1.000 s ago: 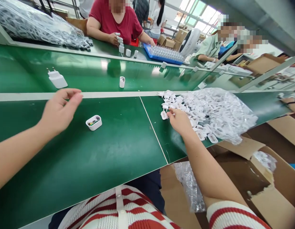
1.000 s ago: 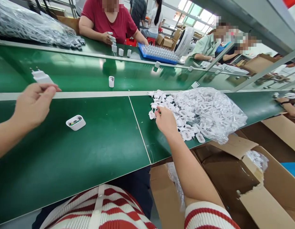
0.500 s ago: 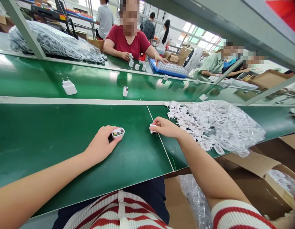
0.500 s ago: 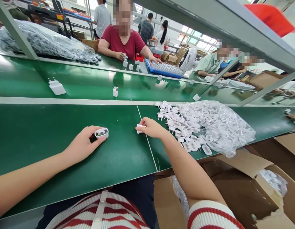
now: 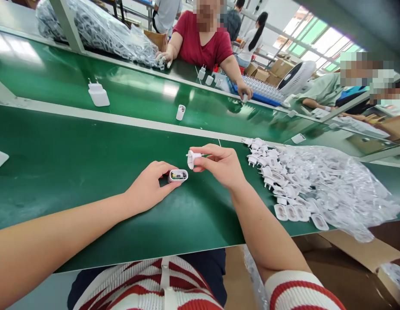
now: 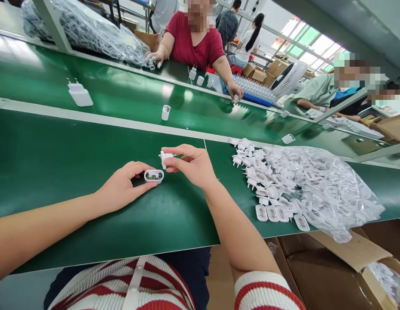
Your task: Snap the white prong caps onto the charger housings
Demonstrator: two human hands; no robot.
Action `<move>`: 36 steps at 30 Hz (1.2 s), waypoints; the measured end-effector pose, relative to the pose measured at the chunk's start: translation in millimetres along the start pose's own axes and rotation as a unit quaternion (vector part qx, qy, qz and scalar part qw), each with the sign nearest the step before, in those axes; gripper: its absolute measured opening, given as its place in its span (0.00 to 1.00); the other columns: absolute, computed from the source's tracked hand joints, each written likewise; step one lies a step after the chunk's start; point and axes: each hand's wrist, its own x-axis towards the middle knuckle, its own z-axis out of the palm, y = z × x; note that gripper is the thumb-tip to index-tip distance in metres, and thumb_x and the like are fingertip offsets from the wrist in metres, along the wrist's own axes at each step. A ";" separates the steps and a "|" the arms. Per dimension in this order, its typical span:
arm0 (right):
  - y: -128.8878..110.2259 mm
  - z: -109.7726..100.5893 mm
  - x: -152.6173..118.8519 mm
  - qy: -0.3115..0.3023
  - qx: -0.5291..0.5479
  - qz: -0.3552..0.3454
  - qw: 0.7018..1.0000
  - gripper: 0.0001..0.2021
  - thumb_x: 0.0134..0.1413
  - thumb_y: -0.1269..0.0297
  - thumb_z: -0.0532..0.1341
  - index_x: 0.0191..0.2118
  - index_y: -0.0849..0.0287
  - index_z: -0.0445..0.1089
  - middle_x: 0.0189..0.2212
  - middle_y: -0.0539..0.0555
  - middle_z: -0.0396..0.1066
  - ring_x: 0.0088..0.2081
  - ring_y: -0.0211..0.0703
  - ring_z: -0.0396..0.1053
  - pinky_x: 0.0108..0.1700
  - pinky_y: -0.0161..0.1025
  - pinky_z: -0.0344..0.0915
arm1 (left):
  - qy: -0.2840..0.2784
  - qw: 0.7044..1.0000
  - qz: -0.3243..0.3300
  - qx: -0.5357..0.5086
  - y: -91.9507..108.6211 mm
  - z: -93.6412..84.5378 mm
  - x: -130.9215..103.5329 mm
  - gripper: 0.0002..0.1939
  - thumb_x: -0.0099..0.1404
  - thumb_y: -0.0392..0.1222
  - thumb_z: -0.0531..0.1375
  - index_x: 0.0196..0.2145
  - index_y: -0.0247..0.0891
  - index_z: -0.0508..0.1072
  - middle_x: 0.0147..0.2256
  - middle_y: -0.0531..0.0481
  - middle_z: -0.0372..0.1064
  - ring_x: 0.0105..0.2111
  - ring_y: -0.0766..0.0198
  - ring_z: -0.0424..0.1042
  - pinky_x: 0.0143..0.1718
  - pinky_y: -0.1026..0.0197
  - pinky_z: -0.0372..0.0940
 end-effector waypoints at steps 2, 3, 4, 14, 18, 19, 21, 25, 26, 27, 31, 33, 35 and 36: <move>4.1 -3.4 -2.5 -0.028 0.029 -0.026 0.999 0.11 0.46 0.59 0.81 0.37 0.49 0.86 0.39 0.51 0.81 0.35 0.40 0.80 0.40 0.44 0.83 | -0.003 1.000 -0.002 -0.002 1.1 -0.3 0.2 0.15 0.70 0.56 0.65 0.46 0.44 0.81 0.46 0.47 0.80 0.46 0.52 0.72 0.49 0.49 0.70; 5.0 -4.3 -3.1 -0.040 0.032 -0.033 0.998 0.09 0.48 0.58 0.81 0.35 0.50 0.86 0.40 0.52 0.81 0.36 0.41 0.79 0.40 0.44 0.82 | -0.004 1.000 -0.003 -0.001 1.1 -0.3 0.4 0.15 0.70 0.56 0.65 0.46 0.44 0.81 0.46 0.47 0.80 0.46 0.52 0.72 0.49 0.49 0.69; 5.3 -4.5 -3.7 -0.046 0.023 -0.036 0.998 0.09 0.50 0.57 0.80 0.34 0.51 0.85 0.40 0.52 0.81 0.37 0.41 0.79 0.40 0.43 0.82 | -0.005 1.000 -0.003 0.001 0.8 -0.1 0.6 0.15 0.70 0.56 0.65 0.46 0.44 0.81 0.46 0.48 0.80 0.46 0.52 0.72 0.50 0.50 0.69; -4.2 14.4 -25.6 -0.049 -0.308 -0.166 0.936 0.08 0.66 0.66 0.69 0.49 0.51 0.78 0.44 0.52 0.83 0.44 0.44 0.80 0.49 0.43 0.78 | 0.006 1.000 0.010 0.015 -7.6 4.5 0.7 0.16 0.70 0.56 0.65 0.48 0.44 0.80 0.43 0.48 0.78 0.44 0.53 0.72 0.46 0.53 0.69; 0.4 19.8 -26.0 -0.076 -0.376 -0.205 0.901 0.12 0.69 0.69 0.65 0.54 0.50 0.79 0.44 0.51 0.84 0.44 0.44 0.79 0.49 0.43 0.76 | 0.010 1.000 0.003 0.013 -6.4 4.8 1.1 0.16 0.69 0.56 0.65 0.45 0.43 0.80 0.41 0.47 0.77 0.44 0.52 0.72 0.46 0.52 0.70; 1.7 20.9 -25.7 -0.075 -0.383 -0.203 0.898 0.13 0.69 0.68 0.64 0.55 0.50 0.78 0.45 0.51 0.84 0.44 0.45 0.79 0.49 0.44 0.76 | 0.011 1.000 0.003 0.013 -5.8 4.7 1.2 0.16 0.68 0.56 0.65 0.45 0.43 0.80 0.41 0.47 0.77 0.44 0.52 0.72 0.46 0.52 0.70; 3.2 22.6 -25.6 -0.064 -0.396 -0.201 0.894 0.13 0.69 0.67 0.64 0.54 0.49 0.79 0.44 0.51 0.84 0.44 0.46 0.79 0.49 0.45 0.76 | 0.011 1.000 0.000 0.013 -5.0 4.5 1.4 0.16 0.68 0.56 0.65 0.44 0.43 0.80 0.41 0.47 0.77 0.44 0.52 0.72 0.47 0.52 0.70; 2.9 23.7 -26.6 -0.032 -0.421 -0.225 0.878 0.11 0.70 0.68 0.62 0.51 0.50 0.80 0.44 0.52 0.84 0.44 0.47 0.79 0.47 0.45 0.76 | 0.013 1.000 0.002 0.013 -5.7 4.5 1.4 0.16 0.68 0.57 0.65 0.43 0.42 0.79 0.40 0.47 0.77 0.43 0.52 0.72 0.46 0.52 0.70; 2.8 23.7 -26.8 -0.035 -0.425 -0.232 0.874 0.11 0.70 0.69 0.62 0.51 0.50 0.80 0.44 0.52 0.84 0.44 0.47 0.79 0.47 0.45 0.76 | 0.014 1.000 0.005 0.012 -6.2 4.6 1.4 0.16 0.68 0.57 0.65 0.43 0.42 0.80 0.40 0.47 0.77 0.43 0.52 0.72 0.45 0.52 0.70; 2.9 23.9 -26.9 -0.041 -0.427 -0.241 0.871 0.12 0.70 0.69 0.62 0.51 0.50 0.80 0.44 0.52 0.84 0.43 0.46 0.79 0.46 0.45 0.75 | 0.015 1.000 0.007 0.011 -6.7 4.7 1.4 0.16 0.69 0.56 0.65 0.44 0.43 0.80 0.41 0.47 0.78 0.43 0.52 0.72 0.45 0.52 0.69; 2.7 26.5 -28.0 -0.059 -0.452 -0.247 0.855 0.13 0.71 0.70 0.60 0.51 0.51 0.80 0.44 0.53 0.84 0.42 0.47 0.78 0.45 0.45 0.75 | 0.013 1.000 0.010 0.006 -7.8 5.0 1.7 0.14 0.69 0.54 0.65 0.44 0.43 0.80 0.44 0.48 0.79 0.47 0.51 0.73 0.47 0.51 0.69; 1.5 29.9 -29.9 -0.055 -0.482 -0.234 0.843 0.13 0.71 0.71 0.59 0.50 0.51 0.80 0.44 0.54 0.84 0.41 0.48 0.78 0.44 0.45 0.74 | 0.013 1.000 0.009 0.005 -7.9 5.1 1.8 0.14 0.68 0.55 0.65 0.44 0.44 0.81 0.45 0.47 0.80 0.49 0.50 0.73 0.48 0.50 0.69; 0.0 34.8 -32.4 -0.040 -0.514 -0.225 0.827 0.13 0.70 0.72 0.59 0.49 0.52 0.80 0.43 0.54 0.83 0.40 0.47 0.76 0.41 0.45 0.72 | 0.010 1.000 0.005 0.003 -7.9 5.2 1.9 0.15 0.68 0.55 0.64 0.45 0.44 0.80 0.46 0.47 0.80 0.50 0.49 0.73 0.49 0.49 0.70; -0.7 37.4 -33.7 -0.031 -0.529 -0.224 0.818 0.13 0.69 0.73 0.58 0.48 0.52 0.80 0.42 0.53 0.83 0.40 0.47 0.76 0.39 0.44 0.70 | 0.009 1.000 0.003 0.003 -8.0 5.2 2.0 0.15 0.68 0.56 0.64 0.45 0.44 0.80 0.46 0.47 0.80 0.50 0.48 0.73 0.49 0.49 0.70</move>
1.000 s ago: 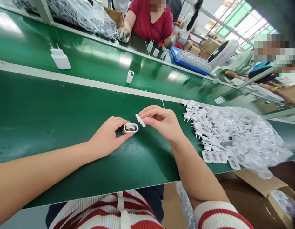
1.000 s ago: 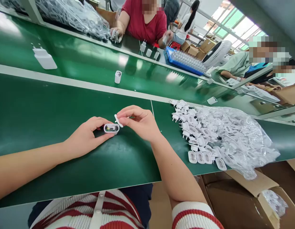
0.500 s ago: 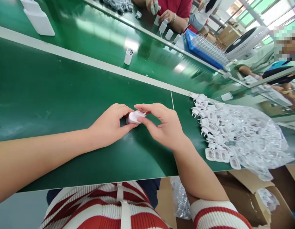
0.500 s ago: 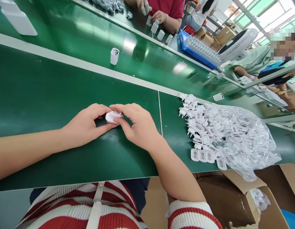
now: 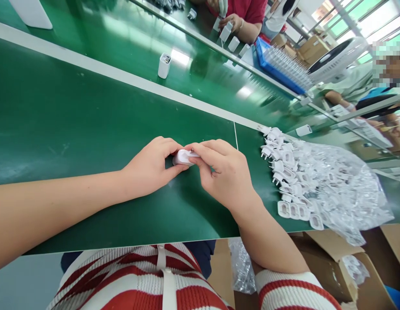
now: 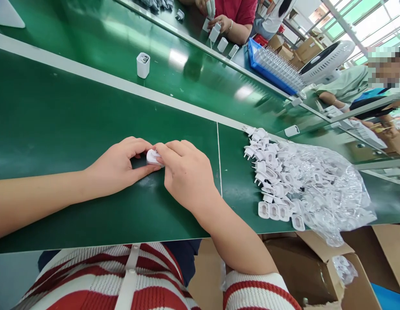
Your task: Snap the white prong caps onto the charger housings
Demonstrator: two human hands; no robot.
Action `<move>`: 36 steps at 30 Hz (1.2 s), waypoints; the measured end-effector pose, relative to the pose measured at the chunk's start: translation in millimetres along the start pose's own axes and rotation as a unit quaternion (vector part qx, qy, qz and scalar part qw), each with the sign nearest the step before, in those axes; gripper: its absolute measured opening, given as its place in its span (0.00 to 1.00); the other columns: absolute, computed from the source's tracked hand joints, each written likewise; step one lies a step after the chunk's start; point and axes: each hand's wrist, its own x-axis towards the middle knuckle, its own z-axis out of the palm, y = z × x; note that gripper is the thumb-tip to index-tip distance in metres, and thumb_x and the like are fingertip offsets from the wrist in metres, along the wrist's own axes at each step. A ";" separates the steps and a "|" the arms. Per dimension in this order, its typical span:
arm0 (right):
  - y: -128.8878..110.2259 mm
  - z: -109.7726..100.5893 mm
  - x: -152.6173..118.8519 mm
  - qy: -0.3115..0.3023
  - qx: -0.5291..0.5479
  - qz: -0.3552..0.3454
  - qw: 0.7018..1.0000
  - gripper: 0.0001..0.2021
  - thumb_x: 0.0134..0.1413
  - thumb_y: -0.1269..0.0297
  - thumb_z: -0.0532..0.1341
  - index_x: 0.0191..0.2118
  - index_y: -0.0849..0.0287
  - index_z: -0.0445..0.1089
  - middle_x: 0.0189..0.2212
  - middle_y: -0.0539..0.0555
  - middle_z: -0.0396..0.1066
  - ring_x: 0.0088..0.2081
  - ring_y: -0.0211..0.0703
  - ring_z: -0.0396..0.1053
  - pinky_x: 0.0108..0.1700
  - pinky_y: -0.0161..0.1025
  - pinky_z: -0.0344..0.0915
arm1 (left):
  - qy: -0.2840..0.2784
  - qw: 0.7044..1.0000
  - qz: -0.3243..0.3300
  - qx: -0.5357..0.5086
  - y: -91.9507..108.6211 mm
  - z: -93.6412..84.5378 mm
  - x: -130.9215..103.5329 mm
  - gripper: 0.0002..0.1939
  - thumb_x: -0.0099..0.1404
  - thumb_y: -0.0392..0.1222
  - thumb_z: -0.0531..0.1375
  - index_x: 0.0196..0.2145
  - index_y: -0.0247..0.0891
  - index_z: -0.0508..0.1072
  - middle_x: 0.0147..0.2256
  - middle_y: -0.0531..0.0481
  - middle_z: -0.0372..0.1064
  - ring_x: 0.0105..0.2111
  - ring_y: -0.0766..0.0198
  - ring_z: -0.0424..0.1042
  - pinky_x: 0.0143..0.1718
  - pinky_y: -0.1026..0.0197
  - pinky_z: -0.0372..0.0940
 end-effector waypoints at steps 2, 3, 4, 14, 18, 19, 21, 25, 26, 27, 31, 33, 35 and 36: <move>-5.5 0.6 -0.2 0.009 -0.036 0.005 0.999 0.15 0.68 0.75 0.58 0.47 0.52 0.79 0.40 0.53 0.83 0.39 0.46 0.75 0.37 0.43 0.68 | -0.001 1.000 -0.004 0.001 -0.1 0.2 0.0 0.16 0.68 0.57 0.64 0.44 0.43 0.80 0.45 0.46 0.80 0.49 0.48 0.73 0.48 0.49 0.70; -7.5 0.7 -0.1 0.011 -0.049 0.005 0.999 0.15 0.68 0.75 0.57 0.46 0.51 0.79 0.39 0.52 0.82 0.38 0.46 0.75 0.36 0.42 0.67 | -0.002 1.000 -0.005 0.004 -0.2 0.3 0.0 0.16 0.68 0.57 0.64 0.43 0.43 0.79 0.45 0.47 0.80 0.48 0.49 0.73 0.48 0.49 0.69; -9.0 0.6 0.2 0.009 -0.058 0.003 0.998 0.15 0.67 0.76 0.57 0.45 0.51 0.80 0.38 0.52 0.82 0.37 0.46 0.74 0.35 0.42 0.66 | -0.001 1.000 -0.005 0.006 -0.2 0.5 0.0 0.15 0.68 0.57 0.64 0.42 0.43 0.79 0.44 0.47 0.80 0.48 0.49 0.73 0.47 0.49 0.69; -3.3 -9.2 17.2 -0.069 -0.053 0.017 0.996 0.12 0.61 0.74 0.60 0.37 0.53 0.80 0.37 0.50 0.82 0.33 0.43 0.75 0.29 0.40 0.58 | 0.006 1.000 -0.005 0.009 2.2 1.1 1.3 0.16 0.67 0.56 0.65 0.41 0.41 0.78 0.41 0.46 0.79 0.44 0.51 0.72 0.47 0.50 0.69; -3.9 -1.3 10.1 -0.028 -0.020 0.034 0.999 0.13 0.62 0.73 0.60 0.42 0.53 0.82 0.38 0.51 0.83 0.36 0.45 0.77 0.31 0.40 0.63 | 0.005 1.000 -0.009 0.008 5.3 0.9 -1.4 0.17 0.67 0.56 0.65 0.43 0.40 0.79 0.41 0.45 0.79 0.44 0.51 0.73 0.48 0.49 0.69; -4.2 2.6 6.7 -0.017 -0.005 0.041 0.999 0.13 0.63 0.72 0.60 0.44 0.53 0.82 0.39 0.51 0.83 0.37 0.46 0.78 0.33 0.41 0.65 | 0.006 1.000 -0.010 0.010 6.6 0.4 -2.0 0.17 0.67 0.56 0.65 0.45 0.40 0.79 0.42 0.45 0.79 0.44 0.50 0.73 0.48 0.49 0.69; -2.7 12.0 0.3 -0.001 0.044 0.065 0.997 0.16 0.66 0.70 0.59 0.54 0.52 0.79 0.42 0.53 0.83 0.42 0.48 0.79 0.42 0.43 0.71 | -0.008 1.000 -0.018 0.008 9.1 -2.6 0.1 0.19 0.66 0.55 0.65 0.47 0.40 0.80 0.43 0.45 0.80 0.43 0.51 0.74 0.47 0.49 0.70; 22.3 25.6 -0.3 0.003 0.241 0.136 0.961 0.39 0.66 0.54 0.65 0.77 0.50 0.53 0.66 0.59 0.73 0.65 0.54 0.72 0.67 0.56 0.67 | -0.021 0.999 -0.049 -0.013 5.2 -22.4 35.8 0.21 0.62 0.55 0.68 0.47 0.38 0.81 0.41 0.47 0.81 0.38 0.55 0.76 0.42 0.54 0.70; 35.2 25.1 2.0 0.021 0.274 0.157 0.949 0.42 0.65 0.49 0.66 0.78 0.51 0.48 0.70 0.61 0.68 0.69 0.55 0.67 0.71 0.58 0.63 | 0.014 0.999 -0.048 0.008 1.3 -30.8 53.2 0.22 0.62 0.55 0.69 0.48 0.38 0.81 0.41 0.48 0.81 0.38 0.55 0.76 0.43 0.55 0.69; 50.7 22.4 4.5 0.051 0.281 0.184 0.940 0.43 0.65 0.46 0.64 0.78 0.52 0.48 0.72 0.63 0.64 0.72 0.56 0.64 0.72 0.60 0.60 | 0.066 0.996 -0.046 0.046 -3.8 -40.2 73.2 0.22 0.63 0.55 0.69 0.48 0.37 0.81 0.43 0.47 0.81 0.40 0.55 0.76 0.44 0.56 0.69; 121.2 -5.5 3.7 0.130 0.060 0.379 0.914 0.40 0.64 0.53 0.63 0.76 0.62 0.53 0.73 0.69 0.60 0.75 0.64 0.57 0.76 0.65 0.52 | 0.175 0.957 -0.074 0.219 -27.5 -77.1 157.2 0.19 0.68 0.48 0.64 0.53 0.35 0.78 0.51 0.43 0.79 0.48 0.52 0.74 0.50 0.54 0.65; 148.4 -20.9 -4.7 0.082 -0.073 0.513 0.851 0.40 0.65 0.57 0.62 0.76 0.67 0.52 0.77 0.72 0.52 0.78 0.70 0.48 0.76 0.71 0.45 | 0.180 0.944 -0.087 0.261 -36.7 -89.7 185.9 0.19 0.70 0.47 0.62 0.52 0.32 0.78 0.51 0.40 0.78 0.53 0.48 0.71 0.58 0.49 0.61; 165.4 -29.9 -14.3 0.027 -0.134 0.599 0.789 0.38 0.68 0.56 0.58 0.77 0.64 0.51 0.79 0.70 0.44 0.79 0.74 0.41 0.75 0.76 0.41 | 0.170 0.933 -0.087 0.306 -43.4 -97.8 200.4 0.22 0.72 0.52 0.60 0.51 0.30 0.77 0.52 0.40 0.76 0.59 0.45 0.66 0.66 0.42 0.53; 170.7 -31.4 -18.1 0.004 -0.144 0.615 0.775 0.36 0.70 0.54 0.56 0.78 0.61 0.52 0.80 0.68 0.41 0.80 0.75 0.39 0.75 0.78 0.40 | 0.160 0.929 -0.084 0.323 -46.0 -100.8 203.2 0.25 0.72 0.55 0.59 0.52 0.28 0.76 0.53 0.40 0.75 0.62 0.44 0.62 0.69 0.40 0.48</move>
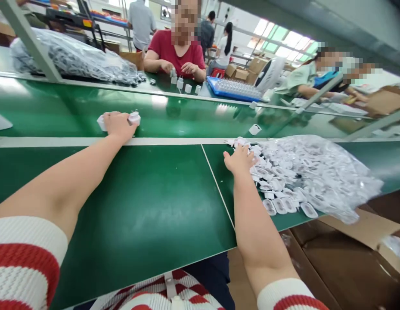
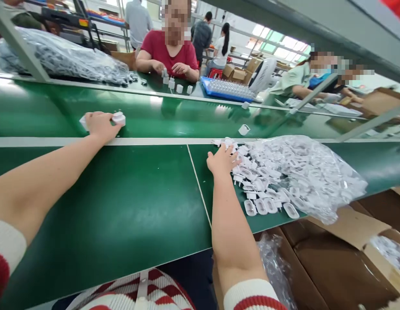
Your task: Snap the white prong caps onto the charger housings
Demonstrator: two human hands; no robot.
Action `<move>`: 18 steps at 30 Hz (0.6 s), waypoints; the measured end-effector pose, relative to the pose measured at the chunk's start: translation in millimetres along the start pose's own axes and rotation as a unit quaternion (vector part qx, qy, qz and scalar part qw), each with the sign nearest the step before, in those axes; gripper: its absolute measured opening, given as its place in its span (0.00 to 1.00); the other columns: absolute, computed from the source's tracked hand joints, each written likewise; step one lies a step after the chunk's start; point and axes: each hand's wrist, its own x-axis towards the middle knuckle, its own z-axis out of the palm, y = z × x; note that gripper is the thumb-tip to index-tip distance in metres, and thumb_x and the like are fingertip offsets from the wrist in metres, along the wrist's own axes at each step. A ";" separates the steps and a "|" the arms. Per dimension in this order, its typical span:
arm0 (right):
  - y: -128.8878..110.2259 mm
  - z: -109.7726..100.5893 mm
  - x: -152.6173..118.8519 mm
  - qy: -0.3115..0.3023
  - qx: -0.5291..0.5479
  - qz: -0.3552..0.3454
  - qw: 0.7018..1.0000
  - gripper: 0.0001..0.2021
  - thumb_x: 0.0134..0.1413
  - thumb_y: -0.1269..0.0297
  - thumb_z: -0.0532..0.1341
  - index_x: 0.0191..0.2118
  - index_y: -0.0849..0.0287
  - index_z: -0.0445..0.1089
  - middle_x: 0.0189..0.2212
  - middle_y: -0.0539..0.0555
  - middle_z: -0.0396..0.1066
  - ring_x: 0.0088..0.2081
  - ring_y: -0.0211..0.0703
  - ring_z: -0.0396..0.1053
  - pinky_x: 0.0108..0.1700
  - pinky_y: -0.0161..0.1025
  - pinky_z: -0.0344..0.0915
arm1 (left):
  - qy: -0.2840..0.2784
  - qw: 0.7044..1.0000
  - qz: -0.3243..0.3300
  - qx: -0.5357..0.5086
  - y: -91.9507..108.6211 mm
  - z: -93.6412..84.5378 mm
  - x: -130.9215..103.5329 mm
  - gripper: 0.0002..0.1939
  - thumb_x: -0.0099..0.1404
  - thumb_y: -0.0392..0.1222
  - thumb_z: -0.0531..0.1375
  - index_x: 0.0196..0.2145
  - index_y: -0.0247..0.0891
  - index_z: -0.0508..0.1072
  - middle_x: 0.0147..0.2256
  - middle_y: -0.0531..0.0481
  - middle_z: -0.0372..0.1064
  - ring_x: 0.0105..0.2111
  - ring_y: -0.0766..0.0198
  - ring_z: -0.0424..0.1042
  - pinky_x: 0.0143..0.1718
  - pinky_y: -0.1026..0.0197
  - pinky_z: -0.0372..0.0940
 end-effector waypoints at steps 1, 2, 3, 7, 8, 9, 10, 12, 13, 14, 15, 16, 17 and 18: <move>3.4 1.7 3.0 -0.012 -0.016 -0.002 1.000 0.35 0.72 0.52 0.54 0.78 0.59 0.53 0.81 0.65 0.39 0.80 0.74 0.37 0.75 0.78 0.39 | -0.003 1.000 0.010 0.013 -3.1 -0.2 1.7 0.29 0.73 0.58 0.58 0.53 0.26 0.75 0.55 0.40 0.72 0.66 0.43 0.57 0.71 0.37 0.43; 5.2 4.5 5.1 -0.021 -0.030 -0.015 0.999 0.33 0.73 0.51 0.53 0.77 0.57 0.54 0.81 0.64 0.39 0.80 0.72 0.36 0.75 0.78 0.38 | 0.006 1.000 0.021 0.019 -6.4 -0.8 2.2 0.32 0.73 0.60 0.57 0.55 0.24 0.73 0.59 0.40 0.69 0.69 0.43 0.52 0.73 0.36 0.37; 5.8 7.9 6.8 -0.028 -0.042 -0.026 0.998 0.33 0.74 0.50 0.51 0.77 0.57 0.55 0.81 0.63 0.38 0.81 0.70 0.35 0.75 0.78 0.36 | 0.029 0.999 0.024 0.017 -10.1 -1.8 2.0 0.34 0.74 0.61 0.58 0.58 0.22 0.71 0.64 0.40 0.64 0.72 0.42 0.46 0.74 0.34 0.31; 2.7 22.1 13.6 -0.021 -0.071 -0.036 0.997 0.35 0.77 0.51 0.48 0.80 0.59 0.44 0.82 0.65 0.33 0.81 0.68 0.33 0.75 0.78 0.35 | 0.148 0.987 -0.062 -0.011 -31.7 -8.2 2.8 0.48 0.72 0.62 0.61 0.73 0.25 0.47 0.79 0.42 0.26 0.77 0.39 0.21 0.75 0.36 0.14; 1.8 24.8 15.2 -0.016 -0.070 -0.045 0.996 0.35 0.77 0.51 0.47 0.81 0.58 0.42 0.82 0.65 0.32 0.81 0.68 0.32 0.75 0.79 0.34 | 0.142 0.984 -0.103 -0.025 -38.8 -10.4 3.3 0.52 0.71 0.61 0.63 0.74 0.24 0.43 0.79 0.39 0.22 0.77 0.36 0.19 0.75 0.35 0.16; 1.2 26.9 16.3 -0.014 -0.068 -0.059 0.996 0.34 0.78 0.52 0.46 0.81 0.57 0.42 0.82 0.64 0.32 0.81 0.68 0.32 0.74 0.80 0.33 | 0.121 0.982 -0.141 -0.037 -46.0 -12.6 3.6 0.54 0.71 0.61 0.63 0.74 0.21 0.41 0.78 0.35 0.23 0.77 0.33 0.23 0.76 0.33 0.22; 0.7 28.3 16.8 -0.014 -0.066 -0.076 0.995 0.33 0.78 0.52 0.46 0.80 0.57 0.45 0.82 0.63 0.33 0.81 0.67 0.33 0.74 0.80 0.32 | 0.096 0.979 -0.171 -0.047 -52.9 -14.9 3.3 0.53 0.71 0.59 0.63 0.73 0.18 0.43 0.78 0.31 0.30 0.77 0.32 0.29 0.76 0.33 0.30; 0.1 29.1 15.4 -0.003 -0.055 -0.102 0.993 0.29 0.78 0.55 0.47 0.76 0.59 0.56 0.81 0.64 0.42 0.81 0.66 0.37 0.75 0.79 0.31 | 0.054 0.976 -0.205 -0.060 -63.1 -19.4 0.2 0.45 0.72 0.55 0.62 0.70 0.16 0.51 0.74 0.29 0.45 0.74 0.35 0.45 0.75 0.36 0.44; -0.3 28.4 13.4 0.009 -0.047 -0.110 0.993 0.27 0.77 0.56 0.48 0.73 0.60 0.62 0.79 0.66 0.49 0.80 0.65 0.42 0.75 0.79 0.30 | 0.046 0.975 -0.209 -0.063 -65.5 -21.6 -3.1 0.41 0.73 0.53 0.61 0.69 0.16 0.55 0.72 0.29 0.49 0.73 0.37 0.50 0.74 0.39 0.48; -0.9 27.1 10.6 0.021 -0.039 -0.113 0.993 0.24 0.76 0.57 0.50 0.69 0.61 0.66 0.75 0.67 0.57 0.78 0.64 0.49 0.75 0.78 0.31 | 0.049 0.977 -0.198 -0.064 -65.6 -23.6 -7.9 0.38 0.74 0.51 0.59 0.69 0.17 0.56 0.71 0.30 0.51 0.72 0.40 0.53 0.74 0.41 0.49; -2.0 25.3 7.4 0.031 -0.032 -0.114 0.992 0.21 0.75 0.57 0.53 0.64 0.62 0.70 0.71 0.67 0.65 0.74 0.62 0.57 0.76 0.76 0.31 | 0.057 0.980 -0.178 -0.067 -63.1 -25.6 -14.4 0.38 0.75 0.50 0.58 0.70 0.18 0.56 0.72 0.31 0.51 0.72 0.42 0.53 0.75 0.43 0.49; -3.4 23.3 4.1 0.040 -0.025 -0.112 0.993 0.19 0.74 0.58 0.55 0.61 0.62 0.72 0.66 0.66 0.70 0.70 0.61 0.63 0.76 0.75 0.31 | 0.067 0.983 -0.153 -0.071 -58.0 -27.5 -22.9 0.38 0.74 0.49 0.59 0.71 0.19 0.55 0.72 0.32 0.52 0.72 0.43 0.53 0.75 0.44 0.49; -5.3 21.1 1.4 0.048 -0.020 -0.107 0.993 0.18 0.73 0.58 0.56 0.59 0.61 0.72 0.62 0.65 0.73 0.67 0.59 0.67 0.77 0.74 0.32 | 0.075 0.986 -0.127 -0.077 -50.5 -29.4 -33.6 0.38 0.73 0.49 0.60 0.71 0.21 0.56 0.71 0.33 0.54 0.71 0.44 0.55 0.75 0.45 0.50; -7.5 18.9 -0.3 0.056 -0.016 -0.102 0.993 0.17 0.73 0.58 0.56 0.58 0.60 0.72 0.61 0.64 0.74 0.66 0.58 0.68 0.77 0.72 0.33 | 0.079 0.988 -0.103 -0.086 -40.7 -31.5 -46.7 0.38 0.71 0.48 0.62 0.71 0.24 0.58 0.70 0.35 0.58 0.70 0.45 0.59 0.74 0.45 0.53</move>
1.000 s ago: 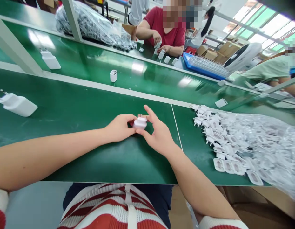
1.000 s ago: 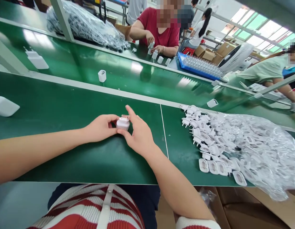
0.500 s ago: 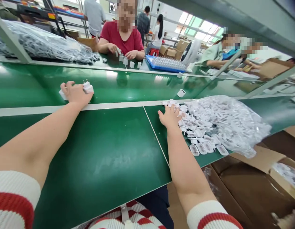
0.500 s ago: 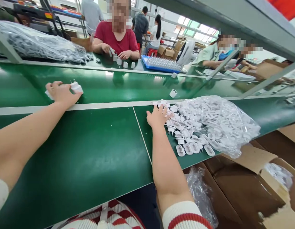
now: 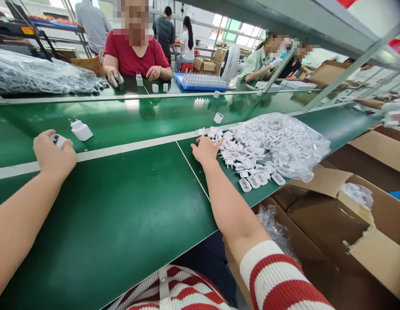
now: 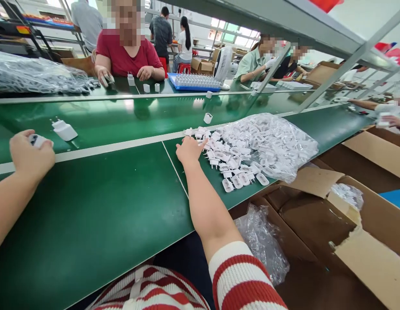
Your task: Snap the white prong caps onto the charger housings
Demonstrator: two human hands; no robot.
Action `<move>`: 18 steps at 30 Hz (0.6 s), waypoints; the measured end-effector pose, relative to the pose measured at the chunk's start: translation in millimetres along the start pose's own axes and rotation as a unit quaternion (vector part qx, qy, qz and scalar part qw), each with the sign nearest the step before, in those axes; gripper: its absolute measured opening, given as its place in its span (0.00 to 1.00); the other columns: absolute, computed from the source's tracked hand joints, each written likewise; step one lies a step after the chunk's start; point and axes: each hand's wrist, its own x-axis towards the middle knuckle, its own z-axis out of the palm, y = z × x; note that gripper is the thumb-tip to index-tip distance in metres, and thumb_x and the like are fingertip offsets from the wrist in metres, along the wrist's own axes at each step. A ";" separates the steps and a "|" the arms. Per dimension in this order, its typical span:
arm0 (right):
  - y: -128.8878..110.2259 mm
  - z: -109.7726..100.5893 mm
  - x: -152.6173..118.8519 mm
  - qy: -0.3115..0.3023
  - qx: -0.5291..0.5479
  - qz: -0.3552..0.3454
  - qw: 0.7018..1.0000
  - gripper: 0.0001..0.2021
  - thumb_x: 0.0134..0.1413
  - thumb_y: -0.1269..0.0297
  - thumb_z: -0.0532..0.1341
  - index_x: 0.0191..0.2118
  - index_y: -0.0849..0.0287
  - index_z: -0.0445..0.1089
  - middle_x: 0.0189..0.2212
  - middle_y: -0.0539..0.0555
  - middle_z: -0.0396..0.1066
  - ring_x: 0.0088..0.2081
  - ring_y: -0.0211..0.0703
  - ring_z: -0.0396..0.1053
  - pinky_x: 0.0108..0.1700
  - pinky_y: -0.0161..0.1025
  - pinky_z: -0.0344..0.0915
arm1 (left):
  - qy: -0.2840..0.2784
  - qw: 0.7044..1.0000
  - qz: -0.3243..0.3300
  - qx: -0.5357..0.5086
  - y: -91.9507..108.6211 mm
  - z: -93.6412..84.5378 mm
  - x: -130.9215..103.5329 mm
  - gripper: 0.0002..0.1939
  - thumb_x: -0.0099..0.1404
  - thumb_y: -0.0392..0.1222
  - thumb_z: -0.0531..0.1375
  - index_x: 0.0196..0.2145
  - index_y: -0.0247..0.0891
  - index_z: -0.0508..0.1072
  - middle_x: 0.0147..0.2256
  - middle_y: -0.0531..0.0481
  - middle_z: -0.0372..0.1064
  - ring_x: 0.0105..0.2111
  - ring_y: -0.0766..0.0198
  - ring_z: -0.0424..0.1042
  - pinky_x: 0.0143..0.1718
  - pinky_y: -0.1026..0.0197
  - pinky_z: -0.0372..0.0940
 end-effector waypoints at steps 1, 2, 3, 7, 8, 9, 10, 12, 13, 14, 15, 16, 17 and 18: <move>-2.0 -2.1 0.6 0.010 0.002 0.007 1.000 0.16 0.74 0.59 0.55 0.58 0.59 0.71 0.62 0.64 0.73 0.66 0.58 0.67 0.77 0.70 0.35 | -0.008 1.000 0.020 -0.013 8.4 -3.1 -17.0 0.38 0.69 0.47 0.63 0.71 0.27 0.59 0.68 0.38 0.62 0.67 0.45 0.63 0.72 0.45 0.56; -3.4 -3.8 3.2 0.020 0.003 0.013 1.000 0.17 0.74 0.60 0.53 0.60 0.59 0.70 0.64 0.65 0.70 0.68 0.58 0.65 0.77 0.67 0.37 | -0.023 0.999 0.029 -0.024 17.4 -6.4 -36.2 0.38 0.68 0.47 0.64 0.70 0.31 0.61 0.65 0.41 0.67 0.62 0.46 0.68 0.70 0.44 0.61; -3.8 -4.9 7.6 0.027 0.004 0.019 0.999 0.19 0.74 0.62 0.52 0.63 0.60 0.67 0.68 0.66 0.66 0.71 0.58 0.61 0.77 0.65 0.40 | -0.054 0.997 0.038 -0.037 26.3 -9.9 -56.9 0.37 0.68 0.47 0.65 0.70 0.36 0.62 0.61 0.44 0.71 0.58 0.47 0.73 0.66 0.44 0.65; 4.1 -4.8 37.4 -0.015 0.014 0.002 1.000 0.28 0.72 0.63 0.54 0.74 0.61 0.56 0.79 0.68 0.46 0.78 0.64 0.46 0.77 0.66 0.43 | -0.203 0.969 0.103 -0.094 49.8 -19.7 -139.3 0.31 0.68 0.55 0.66 0.65 0.47 0.68 0.54 0.50 0.79 0.51 0.50 0.78 0.60 0.48 0.70; 7.2 -4.1 44.7 -0.035 0.019 -0.011 0.999 0.29 0.72 0.62 0.54 0.74 0.60 0.56 0.79 0.67 0.46 0.79 0.65 0.45 0.76 0.69 0.41 | -0.234 0.959 0.114 -0.109 51.2 -20.1 -155.8 0.30 0.67 0.57 0.65 0.63 0.48 0.70 0.54 0.50 0.80 0.51 0.51 0.78 0.59 0.49 0.71; 9.9 -3.3 50.6 -0.051 0.024 -0.025 0.998 0.28 0.72 0.60 0.55 0.73 0.58 0.58 0.79 0.66 0.48 0.79 0.66 0.45 0.76 0.71 0.39 | -0.257 0.951 0.121 -0.123 50.9 -19.6 -169.8 0.29 0.67 0.59 0.65 0.62 0.48 0.71 0.54 0.50 0.80 0.51 0.51 0.79 0.58 0.49 0.71; 12.0 -2.8 54.9 -0.063 0.029 -0.039 0.997 0.27 0.72 0.59 0.56 0.72 0.58 0.60 0.77 0.66 0.53 0.78 0.66 0.47 0.76 0.72 0.38 | -0.275 0.944 0.124 -0.133 49.2 -18.5 -181.1 0.29 0.67 0.60 0.65 0.62 0.49 0.72 0.54 0.50 0.80 0.51 0.51 0.79 0.58 0.49 0.72; 13.8 -3.3 58.2 -0.071 0.041 -0.063 0.995 0.23 0.71 0.61 0.57 0.67 0.59 0.66 0.72 0.67 0.62 0.76 0.65 0.52 0.76 0.71 0.37 | -0.296 0.937 0.118 -0.145 43.3 -14.9 -196.7 0.29 0.68 0.62 0.63 0.61 0.49 0.73 0.55 0.49 0.80 0.51 0.51 0.80 0.58 0.49 0.73; 13.3 -4.5 57.5 -0.071 0.050 -0.073 0.994 0.21 0.70 0.63 0.59 0.64 0.60 0.68 0.70 0.69 0.65 0.74 0.65 0.55 0.76 0.70 0.38 | -0.300 0.935 0.112 -0.151 39.9 -12.9 -201.6 0.29 0.68 0.62 0.63 0.62 0.48 0.72 0.56 0.48 0.80 0.53 0.51 0.79 0.59 0.48 0.73; 11.9 -6.3 55.6 -0.071 0.060 -0.082 0.992 0.19 0.68 0.64 0.61 0.61 0.61 0.71 0.67 0.70 0.67 0.73 0.65 0.57 0.76 0.68 0.40 | -0.299 0.935 0.105 -0.159 36.8 -11.0 -205.0 0.31 0.68 0.62 0.63 0.63 0.48 0.71 0.57 0.47 0.79 0.55 0.51 0.79 0.60 0.48 0.72; 9.7 -8.6 52.6 -0.075 0.074 -0.090 0.990 0.17 0.66 0.66 0.63 0.58 0.62 0.72 0.65 0.70 0.69 0.71 0.65 0.60 0.76 0.67 0.43 | -0.292 0.936 0.098 -0.169 34.3 -9.4 -207.3 0.32 0.67 0.62 0.64 0.64 0.47 0.70 0.59 0.46 0.78 0.56 0.50 0.78 0.62 0.47 0.71; 6.7 -11.3 48.8 -0.082 0.091 -0.099 0.988 0.16 0.64 0.68 0.65 0.56 0.63 0.74 0.63 0.70 0.70 0.69 0.65 0.64 0.75 0.66 0.48 | -0.283 0.938 0.091 -0.180 32.4 -8.3 -208.7 0.34 0.65 0.62 0.66 0.64 0.46 0.70 0.60 0.45 0.77 0.57 0.49 0.77 0.62 0.46 0.71; 2.9 -14.2 44.3 -0.092 0.111 -0.107 0.984 0.15 0.61 0.70 0.67 0.54 0.63 0.74 0.61 0.69 0.72 0.66 0.64 0.67 0.73 0.64 0.52 | -0.276 0.939 0.085 -0.186 31.3 -7.6 -209.3 0.35 0.63 0.62 0.67 0.63 0.45 0.70 0.59 0.44 0.77 0.57 0.48 0.77 0.62 0.46 0.71; -1.8 -17.1 39.0 -0.104 0.135 -0.116 0.979 0.16 0.60 0.72 0.68 0.53 0.62 0.75 0.60 0.68 0.73 0.63 0.62 0.70 0.72 0.63 0.57 | -0.273 0.940 0.083 -0.187 30.9 -7.4 -209.2 0.34 0.63 0.62 0.68 0.61 0.44 0.72 0.58 0.43 0.77 0.56 0.48 0.78 0.61 0.45 0.72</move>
